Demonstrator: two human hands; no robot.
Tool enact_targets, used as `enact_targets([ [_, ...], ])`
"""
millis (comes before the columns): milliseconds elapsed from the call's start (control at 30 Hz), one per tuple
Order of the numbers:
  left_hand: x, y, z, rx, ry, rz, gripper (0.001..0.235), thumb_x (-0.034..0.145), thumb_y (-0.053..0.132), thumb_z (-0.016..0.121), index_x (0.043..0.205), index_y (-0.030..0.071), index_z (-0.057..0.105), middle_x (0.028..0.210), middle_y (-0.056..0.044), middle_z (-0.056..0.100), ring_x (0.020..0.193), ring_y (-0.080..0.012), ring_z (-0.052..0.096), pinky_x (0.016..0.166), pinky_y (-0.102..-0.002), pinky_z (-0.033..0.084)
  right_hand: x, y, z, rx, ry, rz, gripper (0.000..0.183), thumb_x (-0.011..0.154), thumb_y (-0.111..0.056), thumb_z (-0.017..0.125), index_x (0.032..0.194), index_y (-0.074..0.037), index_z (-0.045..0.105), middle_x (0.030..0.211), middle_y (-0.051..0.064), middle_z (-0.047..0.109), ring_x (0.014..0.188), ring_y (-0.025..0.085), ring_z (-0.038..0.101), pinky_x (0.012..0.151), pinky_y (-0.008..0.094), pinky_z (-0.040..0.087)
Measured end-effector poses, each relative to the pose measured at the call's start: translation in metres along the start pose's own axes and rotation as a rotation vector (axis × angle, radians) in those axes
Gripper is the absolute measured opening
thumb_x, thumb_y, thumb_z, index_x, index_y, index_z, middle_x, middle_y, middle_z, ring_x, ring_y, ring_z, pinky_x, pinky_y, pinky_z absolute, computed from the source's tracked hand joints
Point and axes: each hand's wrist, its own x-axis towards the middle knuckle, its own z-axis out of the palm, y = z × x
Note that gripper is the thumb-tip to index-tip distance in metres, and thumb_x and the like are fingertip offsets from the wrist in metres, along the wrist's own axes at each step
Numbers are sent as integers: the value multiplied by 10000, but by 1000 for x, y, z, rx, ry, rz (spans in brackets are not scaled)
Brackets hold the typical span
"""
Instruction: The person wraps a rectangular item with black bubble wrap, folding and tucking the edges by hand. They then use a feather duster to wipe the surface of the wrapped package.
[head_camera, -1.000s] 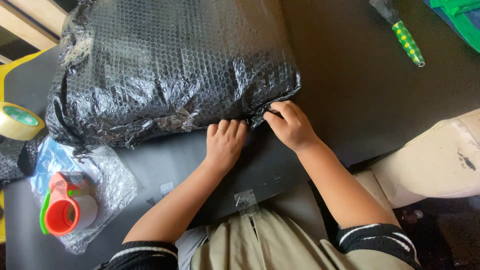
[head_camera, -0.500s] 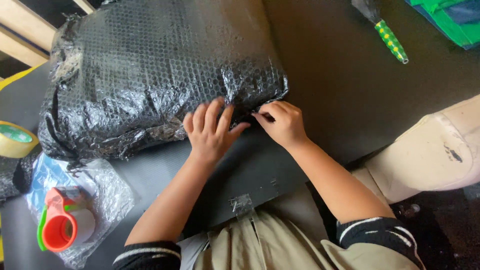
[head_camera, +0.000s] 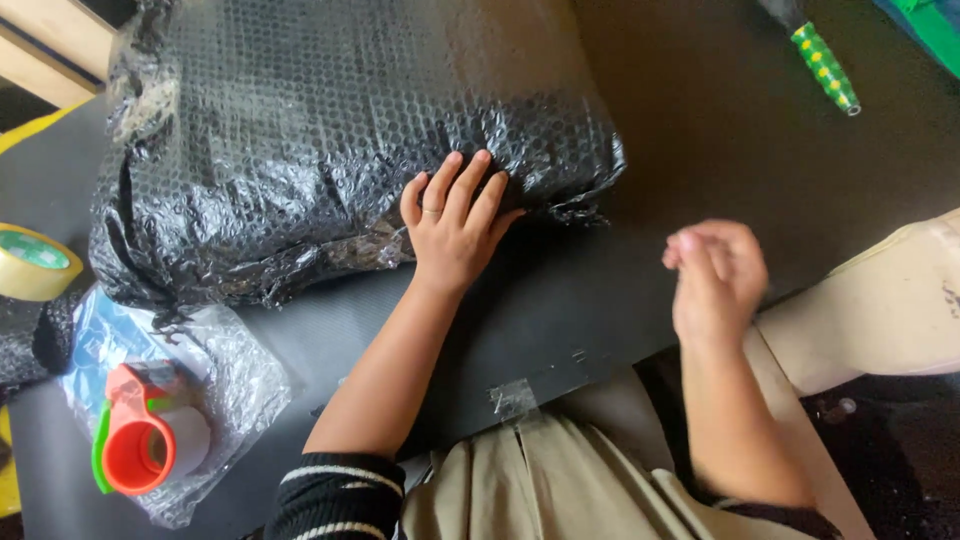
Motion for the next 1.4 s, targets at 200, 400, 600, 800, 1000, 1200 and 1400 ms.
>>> enact_targets([
  [200,-2,1,1,-22,32,-7,432,914,543,767,1212,233,724,1346,-3,682,1276,-270,605,1070,-506,376,-81,-35,-25,-479,-442,39,65,835,-77,790,893,-103,776,707,49,754,688,147,727,639,290,558],
  [400,17,-3,-18,99,29,86,394,1078,578,570,1136,238,761,1319,25,673,1274,-198,557,1067,-413,370,-129,-46,6,-746,-618,260,132,814,-204,820,914,-123,846,882,-9,843,732,86,782,747,219,640],
  [600,10,0,-15,65,8,53,386,1074,580,599,1162,229,733,1360,8,651,1307,-220,538,1086,-458,371,-106,-78,14,-668,-496,29,197,879,-129,787,1065,-64,779,1025,54,796,842,106,727,771,234,589],
  [800,14,0,-17,88,37,74,439,1087,587,500,1147,226,743,1337,-8,664,1284,-234,557,1075,-451,374,2,-53,69,-698,-411,-557,240,987,-5,812,1215,10,738,1146,170,723,852,231,718,837,330,575],
  [1000,-5,-6,0,-112,84,254,150,1012,378,702,1138,324,760,1314,-8,701,1232,-265,620,1102,-556,389,26,-9,91,-704,-307,-839,116,950,-9,785,1008,-108,803,960,36,727,897,256,733,753,373,619],
  [1200,4,3,0,-202,13,229,98,1035,220,666,987,233,750,1229,-12,714,1161,-252,631,1086,-556,417,16,3,106,-702,-308,-808,86,920,-49,818,950,-126,794,912,24,744,864,226,738,754,349,632],
  [1400,7,4,-1,-204,30,221,70,1026,219,672,987,241,727,1233,-15,705,1181,-262,623,1071,-572,417,11,-3,119,-719,-235,-729,178,877,-3,757,1013,-94,687,823,38,697,734,217,701,664,356,596],
])
